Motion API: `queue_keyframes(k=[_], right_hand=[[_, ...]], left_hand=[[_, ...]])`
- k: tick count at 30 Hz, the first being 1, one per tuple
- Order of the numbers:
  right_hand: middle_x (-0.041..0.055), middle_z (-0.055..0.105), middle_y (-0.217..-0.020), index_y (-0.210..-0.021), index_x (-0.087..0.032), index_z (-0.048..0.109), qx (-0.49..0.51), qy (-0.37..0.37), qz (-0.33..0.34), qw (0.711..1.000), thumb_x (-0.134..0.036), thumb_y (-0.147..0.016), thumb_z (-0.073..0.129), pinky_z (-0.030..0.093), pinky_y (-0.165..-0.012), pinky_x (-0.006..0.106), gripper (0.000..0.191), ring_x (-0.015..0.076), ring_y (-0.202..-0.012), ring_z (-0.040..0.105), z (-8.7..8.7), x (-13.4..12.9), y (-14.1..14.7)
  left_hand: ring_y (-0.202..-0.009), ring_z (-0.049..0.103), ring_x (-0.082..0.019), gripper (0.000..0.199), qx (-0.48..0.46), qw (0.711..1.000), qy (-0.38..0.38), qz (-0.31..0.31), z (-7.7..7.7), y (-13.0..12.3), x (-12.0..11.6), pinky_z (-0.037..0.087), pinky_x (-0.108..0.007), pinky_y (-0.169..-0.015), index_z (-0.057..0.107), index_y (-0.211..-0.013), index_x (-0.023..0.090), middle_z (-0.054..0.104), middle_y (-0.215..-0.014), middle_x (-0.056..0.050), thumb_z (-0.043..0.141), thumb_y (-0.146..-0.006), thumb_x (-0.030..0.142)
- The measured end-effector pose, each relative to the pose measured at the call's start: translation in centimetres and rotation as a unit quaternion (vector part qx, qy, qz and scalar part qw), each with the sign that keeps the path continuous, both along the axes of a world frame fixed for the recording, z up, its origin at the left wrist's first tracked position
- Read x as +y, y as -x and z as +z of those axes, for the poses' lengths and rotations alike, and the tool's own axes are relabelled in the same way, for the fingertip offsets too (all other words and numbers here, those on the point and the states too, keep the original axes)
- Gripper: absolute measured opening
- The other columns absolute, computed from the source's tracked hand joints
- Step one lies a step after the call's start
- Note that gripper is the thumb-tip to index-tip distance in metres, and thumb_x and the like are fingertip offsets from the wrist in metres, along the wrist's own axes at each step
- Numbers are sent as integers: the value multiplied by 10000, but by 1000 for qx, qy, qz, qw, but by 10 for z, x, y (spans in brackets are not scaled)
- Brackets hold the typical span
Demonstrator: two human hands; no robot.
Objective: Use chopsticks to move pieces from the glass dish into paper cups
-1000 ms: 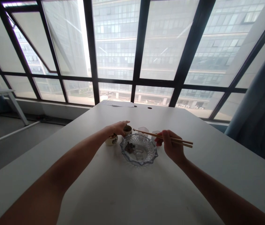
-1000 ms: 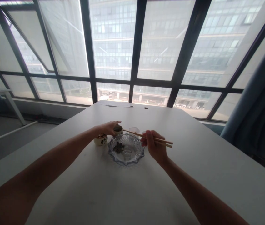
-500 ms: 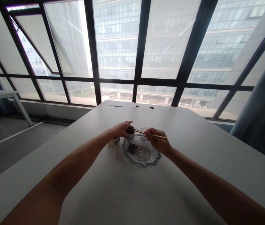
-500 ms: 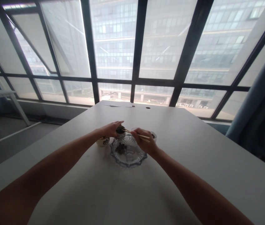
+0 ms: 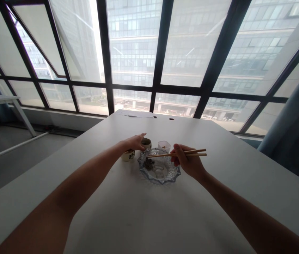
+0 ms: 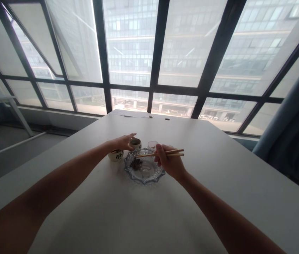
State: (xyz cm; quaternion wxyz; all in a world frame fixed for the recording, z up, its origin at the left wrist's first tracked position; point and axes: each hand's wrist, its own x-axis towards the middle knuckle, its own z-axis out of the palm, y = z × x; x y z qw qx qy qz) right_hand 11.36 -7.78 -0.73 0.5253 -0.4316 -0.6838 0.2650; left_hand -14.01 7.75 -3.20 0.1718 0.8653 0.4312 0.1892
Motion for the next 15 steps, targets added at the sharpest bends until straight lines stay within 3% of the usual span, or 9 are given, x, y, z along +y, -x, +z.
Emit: queue_keyframes(k=[6, 11, 15], right_hand=[[34, 644, -521, -672, -181, 636, -18, -5, 20, 1000, -694, -878, 550, 436, -341, 213, 559, 125, -374, 569, -12, 4, 4], [29, 638, -513, -698, -182, 645, -12, -17, 19, 1000, -674, -898, 540, 447, -347, 221, 541, 127, -365, 569, -18, 3, 5], [28, 631, -500, -689, -184, 636, 16, -14, 9, 1000, -689, -882, 552, 440, -332, 222, 547, 127, -346, 559, -21, 4, 2]], left_hand=[[-1349, 516, -335, 879, -62, 997, -18, 34, -2, 37, -40, 447, -458, -1084, 405, -1488, 158, 492, -1502, -191, 680, -769, 582], [-1359, 499, -377, 999, -126, 985, -8, 115, -26, 70, -80, 428, -511, -1108, 373, -1492, 92, 480, -1488, -253, 655, -748, 697], [-1310, 552, -350, 989, -171, 977, 18, 128, -45, 77, -89, 433, -485, -1114, 418, -1451, 97, 557, -1426, -220, 734, -693, 649]])
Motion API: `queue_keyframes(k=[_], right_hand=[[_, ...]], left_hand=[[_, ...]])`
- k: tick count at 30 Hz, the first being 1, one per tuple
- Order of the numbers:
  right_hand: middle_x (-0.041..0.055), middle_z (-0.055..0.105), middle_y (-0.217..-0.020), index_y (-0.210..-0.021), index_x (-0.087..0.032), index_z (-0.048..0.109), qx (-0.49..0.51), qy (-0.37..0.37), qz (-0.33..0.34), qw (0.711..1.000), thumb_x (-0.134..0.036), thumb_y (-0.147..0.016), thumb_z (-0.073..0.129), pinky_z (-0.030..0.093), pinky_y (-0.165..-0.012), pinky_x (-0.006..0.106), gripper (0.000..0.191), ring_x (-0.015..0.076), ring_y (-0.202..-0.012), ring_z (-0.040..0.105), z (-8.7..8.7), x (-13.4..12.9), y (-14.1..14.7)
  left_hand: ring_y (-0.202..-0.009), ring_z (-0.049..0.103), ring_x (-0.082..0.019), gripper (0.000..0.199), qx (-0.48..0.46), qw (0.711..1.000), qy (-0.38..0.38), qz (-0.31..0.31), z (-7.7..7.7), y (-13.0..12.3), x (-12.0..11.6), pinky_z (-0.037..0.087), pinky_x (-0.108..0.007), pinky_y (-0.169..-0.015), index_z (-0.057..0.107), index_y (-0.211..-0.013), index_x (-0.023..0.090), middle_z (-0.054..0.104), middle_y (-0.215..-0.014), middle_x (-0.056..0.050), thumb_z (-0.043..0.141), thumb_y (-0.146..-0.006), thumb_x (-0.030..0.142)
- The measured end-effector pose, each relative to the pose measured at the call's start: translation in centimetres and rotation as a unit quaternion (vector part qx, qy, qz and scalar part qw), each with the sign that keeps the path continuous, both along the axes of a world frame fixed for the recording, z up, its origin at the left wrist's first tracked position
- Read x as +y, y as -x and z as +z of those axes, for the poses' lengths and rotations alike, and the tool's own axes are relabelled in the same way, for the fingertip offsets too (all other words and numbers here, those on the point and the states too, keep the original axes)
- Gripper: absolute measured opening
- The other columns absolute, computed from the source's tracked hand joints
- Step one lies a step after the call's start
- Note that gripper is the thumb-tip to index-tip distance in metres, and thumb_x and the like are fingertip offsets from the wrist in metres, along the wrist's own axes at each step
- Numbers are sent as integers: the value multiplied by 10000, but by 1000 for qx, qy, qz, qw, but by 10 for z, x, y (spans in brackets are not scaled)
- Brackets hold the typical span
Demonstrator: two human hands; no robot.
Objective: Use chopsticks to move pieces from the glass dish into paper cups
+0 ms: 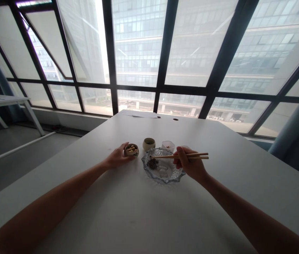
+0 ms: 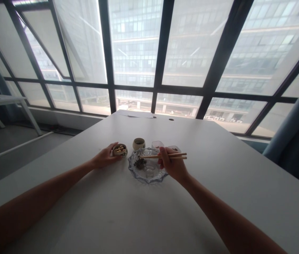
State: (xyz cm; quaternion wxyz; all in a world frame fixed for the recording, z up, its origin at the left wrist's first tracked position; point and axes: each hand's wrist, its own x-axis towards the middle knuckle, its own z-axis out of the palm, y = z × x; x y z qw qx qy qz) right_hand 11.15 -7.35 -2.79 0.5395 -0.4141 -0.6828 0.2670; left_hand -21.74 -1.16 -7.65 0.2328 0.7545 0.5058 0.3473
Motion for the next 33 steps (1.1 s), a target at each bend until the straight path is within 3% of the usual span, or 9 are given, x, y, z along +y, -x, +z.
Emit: queue_keyframes(k=[4, 9, 14, 18, 21, 24, 28, 33], right_hand=[[36, 635, -482, -671, -186, 637, 41, 32, -35, 998, -747, -819, 581, 435, -307, 230, 583, 134, -324, 552, 2, 3, -5], [52, 640, -461, -657, -181, 639, 100, 84, -50, 990, -803, -741, 610, 440, -296, 249, 629, 152, -306, 551, 3, 10, -9], [49, 637, -456, -655, -171, 638, 139, 88, -49, 985, -811, -690, 651, 446, -305, 250, 641, 148, -317, 551, 0, 17, -12], [45, 643, -470, -652, -166, 629, 177, 47, -78, 980, -804, -714, 636, 439, -314, 238, 641, 134, -319, 549, 4, 22, -20], [39, 645, -477, -666, -162, 633, 201, 15, -110, 973, -791, -745, 618, 443, -326, 237, 634, 128, -323, 551, 7, 26, -28], [33, 644, -481, -678, -160, 628, 206, -9, -126, 970, -774, -768, 611, 444, -337, 233, 621, 127, -333, 560, 8, 30, -35], [37, 649, -485, -687, -158, 621, 197, -21, -135, 971, -761, -796, 592, 440, -340, 232, 613, 133, -336, 571, 7, 32, -39], [38, 653, -496, -698, -167, 625, 153, -42, -140, 977, -739, -844, 549, 442, -350, 229, 595, 129, -346, 571, 7, 26, -33]], left_hand=[[-1179, 644, -314, 831, -58, 998, -36, -16, -6, -5, -2, 503, -466, -1042, 532, -1335, 147, 675, -1272, -149, 801, -661, 551], [-1138, 656, -314, 791, -68, 994, -83, -7, -6, -10, -7, 542, -462, -981, 558, -1291, 165, 693, -1224, -134, 833, -631, 502], [-1106, 678, -308, 799, -105, 994, -26, -2, -6, -8, -5, 542, -467, -992, 563, -1280, 156, 699, -1211, -137, 827, -635, 546], [-1131, 671, -325, 928, -118, 992, 47, -1, -2, -3, 1, 513, -491, -1031, 524, -1335, 145, 695, -1220, -156, 861, -577, 561], [-1224, 614, -361, 1023, -83, 993, 82, -3, 8, -3, 12, 507, -501, -1028, 460, -1409, 128, 611, -1351, -216, 856, -581, 579], [-1319, 532, -375, 942, -27, 999, 44, -16, 24, -16, 31, 497, -488, -1035, 459, -1425, 138, 493, -1481, -227, 797, -660, 571], [-1359, 495, -362, 922, 86, 995, -13, -58, 41, -46, 63, 425, -471, -1110, 444, -1450, 146, 478, -1506, -204, 795, -657, 459], [-1274, 579, -345, 959, 176, 976, 2, -126, 43, -77, 89, 484, -411, -1022, 407, -1479, 176, 558, -1442, -183, 799, -620, 343]])
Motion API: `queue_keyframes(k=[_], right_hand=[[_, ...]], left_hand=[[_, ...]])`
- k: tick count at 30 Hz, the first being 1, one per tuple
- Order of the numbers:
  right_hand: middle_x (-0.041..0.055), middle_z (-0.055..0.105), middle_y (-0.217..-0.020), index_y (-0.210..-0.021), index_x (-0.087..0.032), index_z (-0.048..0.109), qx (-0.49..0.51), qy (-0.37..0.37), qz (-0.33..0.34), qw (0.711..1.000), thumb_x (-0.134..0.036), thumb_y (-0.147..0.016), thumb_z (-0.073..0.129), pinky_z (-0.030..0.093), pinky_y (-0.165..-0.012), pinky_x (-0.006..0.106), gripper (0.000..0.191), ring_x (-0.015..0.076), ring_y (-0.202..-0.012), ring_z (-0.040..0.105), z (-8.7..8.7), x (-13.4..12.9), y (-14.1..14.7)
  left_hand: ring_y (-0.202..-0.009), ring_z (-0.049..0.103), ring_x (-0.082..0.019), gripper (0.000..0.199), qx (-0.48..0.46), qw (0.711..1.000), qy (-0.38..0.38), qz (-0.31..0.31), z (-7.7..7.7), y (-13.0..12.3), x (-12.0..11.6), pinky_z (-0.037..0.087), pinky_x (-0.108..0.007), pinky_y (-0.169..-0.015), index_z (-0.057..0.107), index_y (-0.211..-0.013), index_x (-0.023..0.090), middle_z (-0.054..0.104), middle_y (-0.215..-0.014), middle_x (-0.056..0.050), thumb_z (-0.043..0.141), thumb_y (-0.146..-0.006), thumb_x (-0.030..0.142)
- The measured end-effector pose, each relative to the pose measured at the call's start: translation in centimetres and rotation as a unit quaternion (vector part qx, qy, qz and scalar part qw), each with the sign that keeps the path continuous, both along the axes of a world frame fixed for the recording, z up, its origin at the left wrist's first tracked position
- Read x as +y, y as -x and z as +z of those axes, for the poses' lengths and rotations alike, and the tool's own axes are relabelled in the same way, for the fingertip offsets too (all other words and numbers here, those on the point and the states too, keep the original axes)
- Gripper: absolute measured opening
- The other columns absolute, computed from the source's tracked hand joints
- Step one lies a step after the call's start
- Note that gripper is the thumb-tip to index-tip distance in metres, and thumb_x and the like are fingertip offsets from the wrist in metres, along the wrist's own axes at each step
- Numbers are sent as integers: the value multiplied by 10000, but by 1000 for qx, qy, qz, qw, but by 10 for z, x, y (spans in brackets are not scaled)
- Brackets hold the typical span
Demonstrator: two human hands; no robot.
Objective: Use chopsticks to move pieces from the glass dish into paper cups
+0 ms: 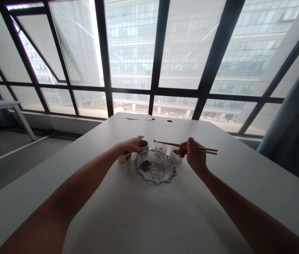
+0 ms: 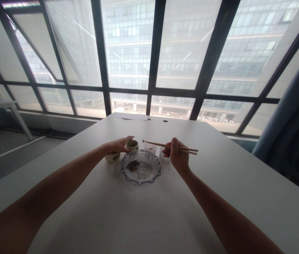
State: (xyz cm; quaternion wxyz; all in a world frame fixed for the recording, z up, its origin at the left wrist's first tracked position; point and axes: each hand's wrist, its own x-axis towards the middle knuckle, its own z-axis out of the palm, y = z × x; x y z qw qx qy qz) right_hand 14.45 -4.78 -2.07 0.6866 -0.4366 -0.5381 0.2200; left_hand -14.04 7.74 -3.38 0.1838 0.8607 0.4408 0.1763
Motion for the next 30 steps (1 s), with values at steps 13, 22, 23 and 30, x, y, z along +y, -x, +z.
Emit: queue_keyframes(k=[13, 22, 23, 30], right_hand=[[26, 676, -573, -701, -206, 619, -243, -33, 106, 964, -630, -918, 545, 489, -464, 240, 482, 137, -455, 614, -9, 15, 35], [30, 639, -525, -704, -182, 656, -145, -14, 91, 985, -670, -912, 518, 452, -386, 228, 548, 123, -393, 557, 13, -10, 15], [28, 629, -509, -695, -177, 660, -150, 0, 106, 983, -675, -905, 525, 434, -368, 222, 557, 118, -376, 544, 14, -13, 13], [28, 631, -512, -650, -170, 642, -248, 43, 185, 950, -660, -920, 507, 430, -375, 208, 576, 110, -383, 556, 13, -25, 7]], left_hand=[[-1153, 639, -300, 953, -27, 993, -107, -34, -8, -9, -5, 507, -400, -1000, 412, -1478, 124, 653, -1296, -162, 779, -603, 213], [-1167, 648, -313, 960, -10, 998, -61, 2, -6, -10, -7, 517, -379, -974, 384, -1488, 88, 637, -1321, -206, 789, -634, 254], [-1171, 647, -315, 954, -6, 999, -53, 8, -6, -10, -7, 519, -380, -967, 375, -1493, 94, 637, -1323, -206, 783, -647, 263], [-1254, 601, -327, 865, -33, 999, -27, 13, -1, 11, -22, 498, -411, -1022, 425, -1461, 134, 575, -1417, -200, 753, -708, 406]])
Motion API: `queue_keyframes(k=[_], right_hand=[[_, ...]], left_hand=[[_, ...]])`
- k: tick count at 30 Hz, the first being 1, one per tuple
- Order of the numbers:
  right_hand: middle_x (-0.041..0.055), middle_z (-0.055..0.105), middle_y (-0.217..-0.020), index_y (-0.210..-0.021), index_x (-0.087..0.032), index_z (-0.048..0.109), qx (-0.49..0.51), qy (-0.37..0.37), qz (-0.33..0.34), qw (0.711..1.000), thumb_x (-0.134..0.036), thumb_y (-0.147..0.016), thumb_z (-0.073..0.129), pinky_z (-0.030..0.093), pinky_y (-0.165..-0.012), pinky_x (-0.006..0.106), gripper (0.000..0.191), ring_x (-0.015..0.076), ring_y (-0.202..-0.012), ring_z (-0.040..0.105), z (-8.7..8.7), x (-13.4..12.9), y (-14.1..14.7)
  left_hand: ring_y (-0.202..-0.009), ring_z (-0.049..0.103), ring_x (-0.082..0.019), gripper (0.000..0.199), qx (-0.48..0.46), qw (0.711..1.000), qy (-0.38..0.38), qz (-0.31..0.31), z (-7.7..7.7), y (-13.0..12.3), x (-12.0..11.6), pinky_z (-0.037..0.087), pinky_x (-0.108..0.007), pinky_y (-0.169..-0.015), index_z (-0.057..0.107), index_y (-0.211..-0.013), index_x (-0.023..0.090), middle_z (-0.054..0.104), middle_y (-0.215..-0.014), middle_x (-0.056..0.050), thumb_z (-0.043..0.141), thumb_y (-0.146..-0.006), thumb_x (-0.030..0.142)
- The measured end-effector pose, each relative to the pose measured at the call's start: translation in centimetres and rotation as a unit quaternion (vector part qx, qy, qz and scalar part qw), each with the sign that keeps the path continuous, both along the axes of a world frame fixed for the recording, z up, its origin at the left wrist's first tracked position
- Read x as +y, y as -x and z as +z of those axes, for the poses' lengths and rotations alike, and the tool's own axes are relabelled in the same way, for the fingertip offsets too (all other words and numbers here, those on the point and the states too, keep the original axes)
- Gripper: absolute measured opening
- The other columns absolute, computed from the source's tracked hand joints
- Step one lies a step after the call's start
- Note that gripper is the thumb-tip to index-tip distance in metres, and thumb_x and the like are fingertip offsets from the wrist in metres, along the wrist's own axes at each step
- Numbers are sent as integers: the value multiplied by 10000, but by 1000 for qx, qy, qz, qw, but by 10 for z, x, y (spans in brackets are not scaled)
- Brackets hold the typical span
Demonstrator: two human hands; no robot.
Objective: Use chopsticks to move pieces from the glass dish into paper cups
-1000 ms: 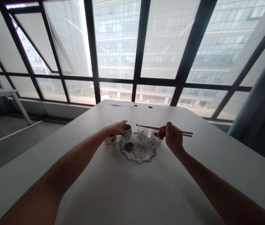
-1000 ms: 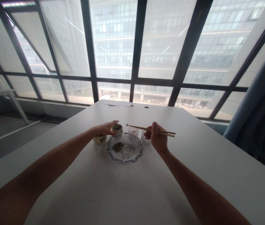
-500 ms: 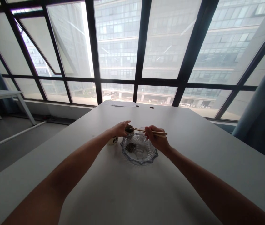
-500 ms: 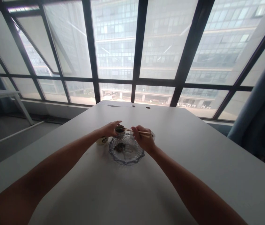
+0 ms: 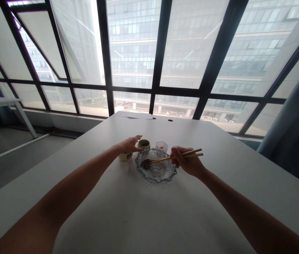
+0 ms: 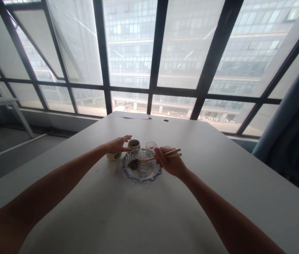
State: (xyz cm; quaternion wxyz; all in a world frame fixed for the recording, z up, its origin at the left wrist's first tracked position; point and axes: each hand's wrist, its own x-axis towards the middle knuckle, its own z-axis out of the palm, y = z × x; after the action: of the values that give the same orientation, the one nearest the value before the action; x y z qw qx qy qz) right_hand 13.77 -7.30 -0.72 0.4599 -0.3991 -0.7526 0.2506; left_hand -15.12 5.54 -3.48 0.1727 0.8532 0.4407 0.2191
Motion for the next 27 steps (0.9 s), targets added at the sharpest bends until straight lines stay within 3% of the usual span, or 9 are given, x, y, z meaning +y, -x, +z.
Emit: queue_keyframes(k=[4, 9, 13, 19, 22, 25, 27], right_hand=[[20, 636, -523, -655, -179, 642, -6, -5, -5, 1000, -669, -910, 516, 448, -388, 212, 567, 109, -390, 558, -5, -2, 1], [19, 634, -499, -672, -177, 648, 56, 14, -35, 998, -712, -855, 562, 431, -347, 214, 572, 114, -355, 549, -11, -4, 0], [36, 628, -453, -653, -167, 641, 163, 63, -105, 979, -760, -771, 618, 410, -301, 222, 606, 122, -311, 524, -12, 6, -10], [56, 612, -434, -613, -159, 613, 286, 133, -143, 938, -696, -762, 678, 405, -284, 219, 561, 118, -311, 509, -7, 25, -28], [52, 611, -431, -615, -165, 619, 240, 64, -173, 953, -718, -789, 635, 406, -281, 231, 581, 126, -301, 511, 5, 21, -40], [36, 618, -450, -650, -171, 643, 122, -58, -217, 967, -737, -813, 599, 421, -299, 230, 591, 127, -315, 534, 22, 9, -54], [24, 615, -457, -662, -184, 647, 44, -98, -217, 970, -745, -831, 568, 439, -319, 237, 591, 129, -330, 545, 32, 1, -60]], left_hand=[[-1301, 562, -331, 797, -43, 998, -22, 33, -8, 33, -31, 481, -438, -1058, 467, -1438, 161, 552, -1447, -177, 650, -787, 584], [-1264, 588, -359, 956, -132, 987, -10, 88, -35, 61, -66, 464, -493, -1081, 435, -1448, 124, 550, -1431, -223, 733, -703, 643], [-1200, 637, -352, 1009, -209, 972, 19, 108, -48, 64, -73, 514, -512, -1020, 407, -1460, 121, 598, -1376, -225, 776, -661, 615], [-1196, 635, -345, 895, -212, 971, 5, 113, -49, 60, -75, 494, -499, -1055, 516, -1378, 125, 638, -1330, -190, 782, -662, 592], [-1179, 646, -339, 884, -209, 971, 2, 113, -49, 60, -76, 507, -489, -1042, 522, -1376, 142, 655, -1307, -172, 776, -668, 606], [-1179, 647, -338, 888, -200, 973, -3, 114, -50, 61, -76, 520, -467, -1028, 513, -1382, 133, 649, -1316, -177, 763, -680, 617], [-1171, 651, -340, 893, -198, 973, -5, 115, -50, 61, -76, 528, -459, -1016, 512, -1382, 134, 654, -1310, -176, 762, -679, 624]])
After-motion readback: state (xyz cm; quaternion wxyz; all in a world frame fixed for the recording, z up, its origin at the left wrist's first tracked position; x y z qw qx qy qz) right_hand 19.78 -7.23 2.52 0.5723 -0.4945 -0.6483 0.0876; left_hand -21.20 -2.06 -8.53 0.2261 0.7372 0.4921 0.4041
